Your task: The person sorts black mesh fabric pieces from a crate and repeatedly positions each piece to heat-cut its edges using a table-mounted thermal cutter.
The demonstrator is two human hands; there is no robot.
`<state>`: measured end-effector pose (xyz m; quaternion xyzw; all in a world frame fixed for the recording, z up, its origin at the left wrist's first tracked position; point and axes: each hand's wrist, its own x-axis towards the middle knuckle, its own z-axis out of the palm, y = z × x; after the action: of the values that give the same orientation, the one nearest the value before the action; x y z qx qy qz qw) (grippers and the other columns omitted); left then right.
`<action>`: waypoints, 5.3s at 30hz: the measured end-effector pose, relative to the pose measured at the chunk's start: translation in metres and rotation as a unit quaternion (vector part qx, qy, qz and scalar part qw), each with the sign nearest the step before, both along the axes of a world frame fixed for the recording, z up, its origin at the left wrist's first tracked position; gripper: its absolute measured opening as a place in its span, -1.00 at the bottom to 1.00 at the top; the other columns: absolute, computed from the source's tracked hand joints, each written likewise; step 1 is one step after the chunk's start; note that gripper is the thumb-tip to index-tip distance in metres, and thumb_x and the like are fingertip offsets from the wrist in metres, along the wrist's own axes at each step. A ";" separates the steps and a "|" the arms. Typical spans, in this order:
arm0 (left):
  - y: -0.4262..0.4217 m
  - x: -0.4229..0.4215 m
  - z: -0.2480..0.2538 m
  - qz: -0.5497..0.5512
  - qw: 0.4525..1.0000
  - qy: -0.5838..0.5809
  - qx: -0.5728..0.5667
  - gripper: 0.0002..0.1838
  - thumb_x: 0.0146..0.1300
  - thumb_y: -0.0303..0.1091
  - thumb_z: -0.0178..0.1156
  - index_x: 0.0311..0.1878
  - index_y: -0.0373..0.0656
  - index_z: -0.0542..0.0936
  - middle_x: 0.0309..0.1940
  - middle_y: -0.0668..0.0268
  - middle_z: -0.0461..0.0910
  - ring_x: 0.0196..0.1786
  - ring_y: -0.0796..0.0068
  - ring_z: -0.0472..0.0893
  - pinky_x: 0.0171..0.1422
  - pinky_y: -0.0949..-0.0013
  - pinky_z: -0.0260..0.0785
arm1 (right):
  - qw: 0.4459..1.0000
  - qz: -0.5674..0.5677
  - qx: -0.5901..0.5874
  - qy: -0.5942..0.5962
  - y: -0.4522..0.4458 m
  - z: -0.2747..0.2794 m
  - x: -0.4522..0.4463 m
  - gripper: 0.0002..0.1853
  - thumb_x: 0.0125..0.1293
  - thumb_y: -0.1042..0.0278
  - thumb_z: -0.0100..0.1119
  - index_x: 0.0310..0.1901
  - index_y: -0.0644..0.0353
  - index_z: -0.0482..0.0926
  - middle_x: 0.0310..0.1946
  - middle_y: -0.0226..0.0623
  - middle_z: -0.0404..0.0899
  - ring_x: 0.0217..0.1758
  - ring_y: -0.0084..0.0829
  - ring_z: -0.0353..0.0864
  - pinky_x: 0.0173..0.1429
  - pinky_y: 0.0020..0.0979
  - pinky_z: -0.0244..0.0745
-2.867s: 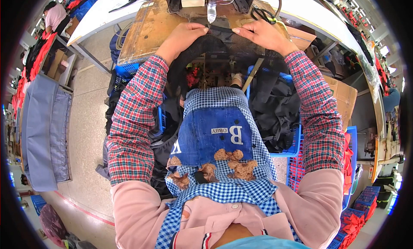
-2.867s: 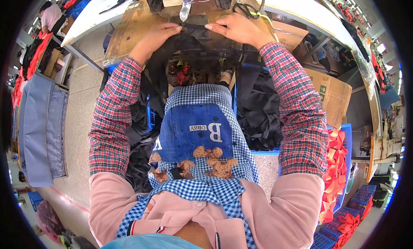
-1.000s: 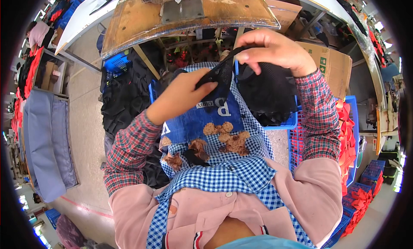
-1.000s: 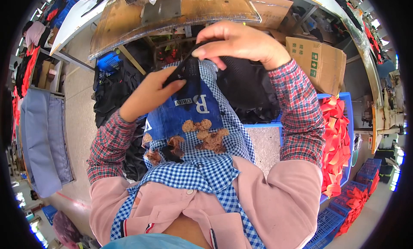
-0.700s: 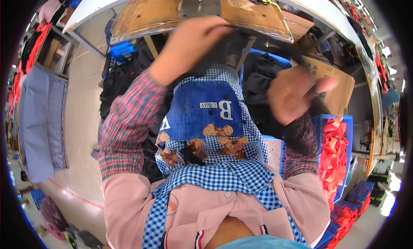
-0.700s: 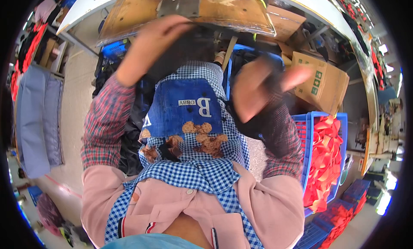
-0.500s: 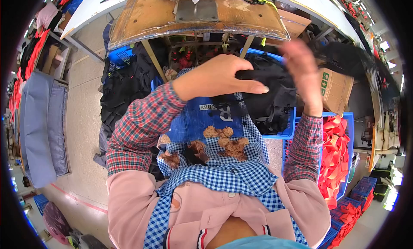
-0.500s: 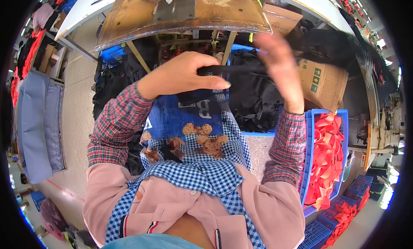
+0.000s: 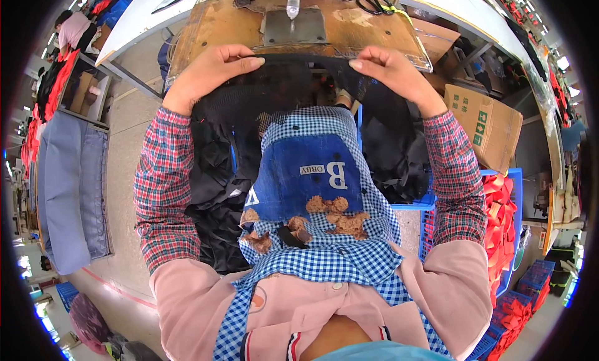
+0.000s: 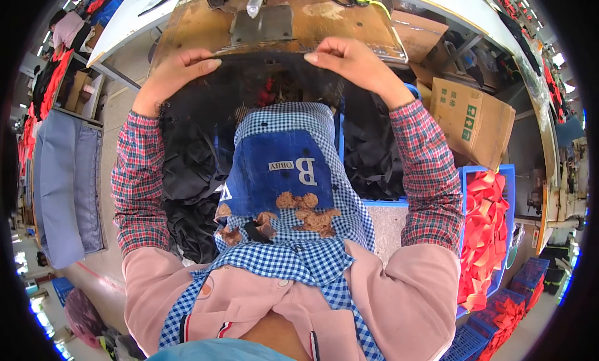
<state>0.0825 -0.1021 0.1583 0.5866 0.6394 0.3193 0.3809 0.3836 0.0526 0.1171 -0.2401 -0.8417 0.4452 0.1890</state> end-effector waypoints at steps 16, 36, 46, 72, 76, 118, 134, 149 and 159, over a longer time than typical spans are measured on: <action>0.093 -0.068 -0.041 -0.011 0.981 0.187 0.046 -0.57 0.11 -0.09 0.34 -0.07 -0.22 0.65 -0.24 0.26 0.67 -0.19 0.47 0.61 -0.03 0.45 0.40 | 0.983 -0.057 0.093 -0.148 0.090 -0.014 -0.072 -0.56 0.14 -0.07 0.32 -0.32 0.25 0.63 -0.48 -0.49 0.54 -0.38 -0.63 0.44 -0.24 -0.55 0.34; 0.086 -0.073 -0.039 -0.007 0.977 0.201 0.071 -0.59 0.07 -0.11 0.38 -0.15 -0.25 0.67 -0.35 0.31 0.66 -0.27 0.51 0.59 -0.11 0.45 0.40 | 0.984 -0.023 0.101 -0.146 0.083 -0.005 -0.075 -0.57 0.14 -0.06 0.33 -0.31 0.22 0.65 -0.47 -0.52 0.55 -0.36 -0.65 0.46 -0.24 -0.54 0.34; 0.086 -0.076 -0.031 -0.041 0.977 0.209 -0.008 -0.49 0.10 0.01 0.33 -0.05 -0.21 0.63 -0.17 0.30 0.64 -0.07 0.46 0.57 0.10 0.45 0.32 | 0.979 -0.027 0.095 -0.177 0.094 -0.008 -0.079 -0.58 0.10 -0.05 0.36 -0.27 0.20 0.70 -0.45 -0.46 0.60 -0.32 -0.61 0.53 -0.21 -0.51 0.40; 0.072 -0.083 -0.035 -0.013 0.984 0.180 -0.009 -0.57 0.10 -0.06 0.34 -0.20 -0.30 0.63 -0.35 0.30 0.61 -0.25 0.50 0.54 -0.06 0.46 0.35 | 0.992 -0.019 0.026 -0.123 0.074 0.019 -0.085 -0.48 0.02 -0.08 0.35 -0.16 0.24 0.69 -0.20 -0.27 0.63 -0.09 -0.45 0.56 0.05 -0.50 0.37; 0.072 -0.081 -0.032 -0.019 0.981 0.191 -0.003 -0.57 0.10 -0.06 0.34 -0.20 -0.30 0.63 -0.36 0.31 0.60 -0.25 0.50 0.54 -0.06 0.46 0.35 | 0.995 -0.007 0.007 -0.104 0.080 0.014 -0.082 -0.44 0.00 -0.12 0.35 -0.13 0.23 0.68 -0.16 -0.25 0.62 -0.04 -0.43 0.54 0.10 -0.49 0.35; -0.035 -0.007 -0.021 -0.019 0.997 0.074 0.029 -0.76 0.19 -0.27 0.30 -0.25 -0.28 0.62 -0.54 0.45 0.51 -0.44 0.69 0.43 -0.32 0.53 0.29 | 0.989 -0.114 -0.092 0.020 0.080 0.035 0.067 -0.63 0.36 0.19 0.11 0.13 0.16 0.50 -0.25 -0.39 0.57 -0.18 -0.61 0.54 0.01 -0.53 0.47; -0.056 0.052 -0.046 -0.083 0.994 -0.068 0.009 -0.66 0.40 -0.14 0.09 -0.08 -0.29 0.51 -0.31 0.40 0.50 -0.22 0.63 0.41 -0.11 0.49 0.32 | 0.916 0.355 0.100 -0.158 -0.044 0.071 -0.058 -0.53 0.31 -0.04 0.12 -0.13 0.31 0.58 -0.36 -0.11 0.57 -0.26 -0.23 0.55 -0.13 -0.31 0.42; -0.029 0.118 0.049 -0.117 0.981 -0.015 0.153 -0.76 0.38 -0.22 0.11 -0.13 -0.21 0.61 -0.55 0.52 0.40 -0.46 0.77 0.38 -0.40 0.62 0.23 | 0.991 0.033 0.126 -0.019 -0.056 0.092 0.095 -0.41 0.08 0.32 0.40 0.17 0.22 0.46 0.14 -0.23 0.49 0.27 -0.41 0.37 0.35 -0.37 0.20; -0.057 0.100 -0.059 -0.208 0.976 -0.046 -0.048 -0.62 0.29 -0.14 0.20 -0.09 -0.32 0.55 -0.37 0.24 0.57 -0.25 0.50 0.51 -0.07 0.39 0.37 | 0.952 0.009 -0.265 0.152 -0.040 0.040 0.049 -0.74 0.30 0.28 0.19 -0.08 0.28 0.58 -0.28 -0.57 0.56 -0.22 -0.75 0.45 -0.14 -0.70 0.30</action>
<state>0.1821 -0.1591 0.0997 0.6729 0.4996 0.2286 0.4953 0.4331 0.0130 0.1568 -0.2032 -0.6570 0.6853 0.2397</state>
